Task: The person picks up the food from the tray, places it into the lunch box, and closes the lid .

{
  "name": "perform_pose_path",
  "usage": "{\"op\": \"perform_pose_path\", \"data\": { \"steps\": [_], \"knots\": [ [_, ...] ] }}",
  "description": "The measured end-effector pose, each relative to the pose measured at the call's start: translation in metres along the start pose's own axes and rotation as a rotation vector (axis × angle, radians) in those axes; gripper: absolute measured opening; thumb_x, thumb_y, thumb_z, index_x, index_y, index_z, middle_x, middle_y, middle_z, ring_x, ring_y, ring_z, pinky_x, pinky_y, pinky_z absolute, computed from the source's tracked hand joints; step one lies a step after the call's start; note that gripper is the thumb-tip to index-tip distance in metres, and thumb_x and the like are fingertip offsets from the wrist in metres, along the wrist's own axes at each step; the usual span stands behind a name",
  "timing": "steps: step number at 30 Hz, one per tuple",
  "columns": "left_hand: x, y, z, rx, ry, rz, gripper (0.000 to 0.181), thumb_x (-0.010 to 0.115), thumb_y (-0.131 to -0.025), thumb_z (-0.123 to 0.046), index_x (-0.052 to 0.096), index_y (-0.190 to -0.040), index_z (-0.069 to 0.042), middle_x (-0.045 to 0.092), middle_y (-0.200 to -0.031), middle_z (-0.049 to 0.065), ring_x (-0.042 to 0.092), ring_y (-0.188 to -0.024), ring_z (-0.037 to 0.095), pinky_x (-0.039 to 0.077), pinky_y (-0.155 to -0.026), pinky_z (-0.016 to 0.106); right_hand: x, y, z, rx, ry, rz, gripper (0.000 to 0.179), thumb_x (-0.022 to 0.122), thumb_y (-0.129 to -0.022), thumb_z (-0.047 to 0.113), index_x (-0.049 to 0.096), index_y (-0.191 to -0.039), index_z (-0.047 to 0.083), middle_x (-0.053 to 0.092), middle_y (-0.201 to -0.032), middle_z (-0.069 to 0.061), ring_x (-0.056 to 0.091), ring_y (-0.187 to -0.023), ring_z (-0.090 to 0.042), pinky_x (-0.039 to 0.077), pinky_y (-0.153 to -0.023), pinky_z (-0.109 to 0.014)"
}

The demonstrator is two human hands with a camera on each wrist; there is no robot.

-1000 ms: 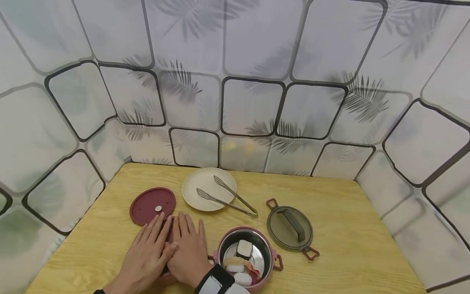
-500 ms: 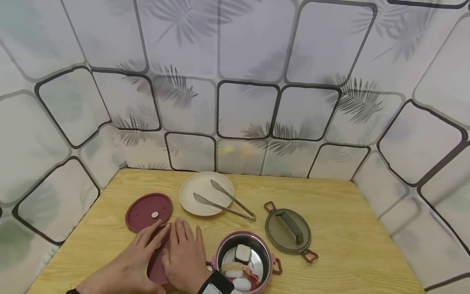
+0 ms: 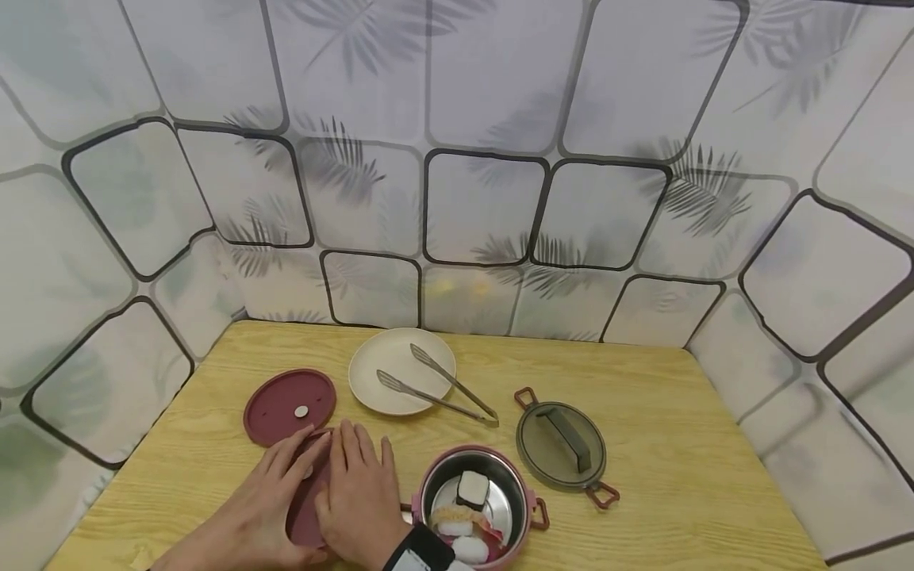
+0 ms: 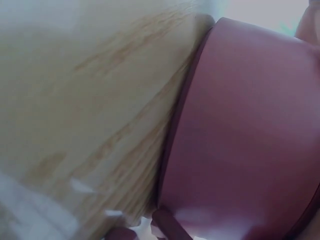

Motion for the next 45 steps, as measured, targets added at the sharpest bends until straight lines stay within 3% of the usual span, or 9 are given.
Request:
{"op": "perform_pose_path", "data": {
  "steps": [5,9,12,17,23,31,36,45],
  "knots": [
    [0.002,-0.001,-0.005,-0.054,0.034,0.013,0.12,0.056,-0.058,-0.083,0.012,-0.147,-0.015,0.009,-0.152,0.009,0.006,-0.135,0.031,0.02,-0.1,0.061,0.001,0.0,0.001,-0.01,0.007,0.009,0.059,0.037,-0.093,0.036,0.024,-0.143,0.008,0.025,-0.149,-0.009,0.018,-0.133,-0.021,0.032,-0.101,-0.052],
    [0.005,-0.006,-0.012,-0.105,0.077,-0.044,0.094,0.052,-0.078,-0.068,0.013,-0.147,-0.018,0.007,-0.152,0.01,0.004,-0.135,0.033,0.011,-0.101,0.063,0.001,0.0,0.003,-0.038,0.028,0.018,0.059,0.033,-0.096,0.039,0.018,-0.145,0.008,0.024,-0.149,-0.009,0.018,-0.133,-0.022,0.033,-0.1,-0.052],
    [0.012,-0.01,-0.018,-0.16,0.025,-0.062,0.077,0.044,-0.089,-0.057,0.011,-0.147,-0.02,0.008,-0.152,0.015,0.007,-0.135,0.033,0.011,-0.103,0.062,0.002,0.001,0.004,-0.067,0.069,0.044,0.062,0.032,-0.096,0.043,0.017,-0.145,0.007,0.022,-0.149,-0.011,0.016,-0.134,-0.025,0.034,-0.1,-0.052],
    [0.021,-0.008,-0.022,-0.238,-0.107,-0.067,0.071,0.038,-0.092,-0.055,0.013,-0.147,-0.017,0.017,-0.148,0.019,0.012,-0.135,0.029,0.012,-0.107,0.055,0.005,0.003,0.005,-0.092,0.105,0.07,0.063,0.03,-0.096,0.045,0.018,-0.144,0.005,0.023,-0.149,-0.012,0.017,-0.133,-0.026,0.034,-0.099,-0.052],
    [0.022,-0.007,-0.023,-0.235,-0.151,-0.091,0.071,0.035,-0.093,-0.056,0.02,-0.145,-0.01,0.023,-0.147,0.018,0.015,-0.134,0.028,0.013,-0.109,0.052,0.005,0.004,0.006,-0.085,0.094,0.069,0.058,0.024,-0.099,0.039,0.012,-0.145,0.006,0.018,-0.15,-0.012,0.017,-0.133,-0.026,0.034,-0.1,-0.051],
    [0.016,-0.015,-0.019,-0.215,-0.143,-0.113,0.073,0.037,-0.092,-0.057,0.025,-0.143,-0.006,0.026,-0.145,0.017,0.019,-0.133,0.028,0.015,-0.109,0.051,-0.001,-0.002,0.004,-0.048,0.093,-0.013,0.054,0.024,-0.1,0.034,0.016,-0.145,0.007,0.024,-0.149,-0.01,0.021,-0.132,-0.024,0.036,-0.099,-0.049],
    [0.016,-0.017,-0.018,-0.214,-0.131,-0.123,0.075,0.039,-0.09,-0.059,0.025,-0.143,-0.008,0.029,-0.144,0.017,0.022,-0.132,0.029,0.016,-0.108,0.051,0.0,-0.003,0.002,-0.032,0.094,-0.003,0.054,0.024,-0.099,0.035,0.016,-0.145,0.007,0.024,-0.149,-0.01,0.021,-0.132,-0.023,0.036,-0.099,-0.048],
    [0.017,-0.016,-0.02,-0.218,-0.124,-0.126,0.075,0.04,-0.089,-0.06,0.02,-0.145,-0.015,0.029,-0.144,0.019,0.022,-0.132,0.03,0.016,-0.107,0.054,0.001,0.001,0.004,-0.072,0.116,-0.005,0.056,0.025,-0.099,0.034,0.015,-0.144,0.003,0.023,-0.148,-0.014,0.022,-0.132,-0.026,0.037,-0.099,-0.047]
  ]
}}
Point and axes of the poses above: each hand's wrist, its own y-axis away from the middle knuckle, its own x-axis out of the palm, z = x × y, the point moved 5 cm from there along -y, towards the middle knuckle
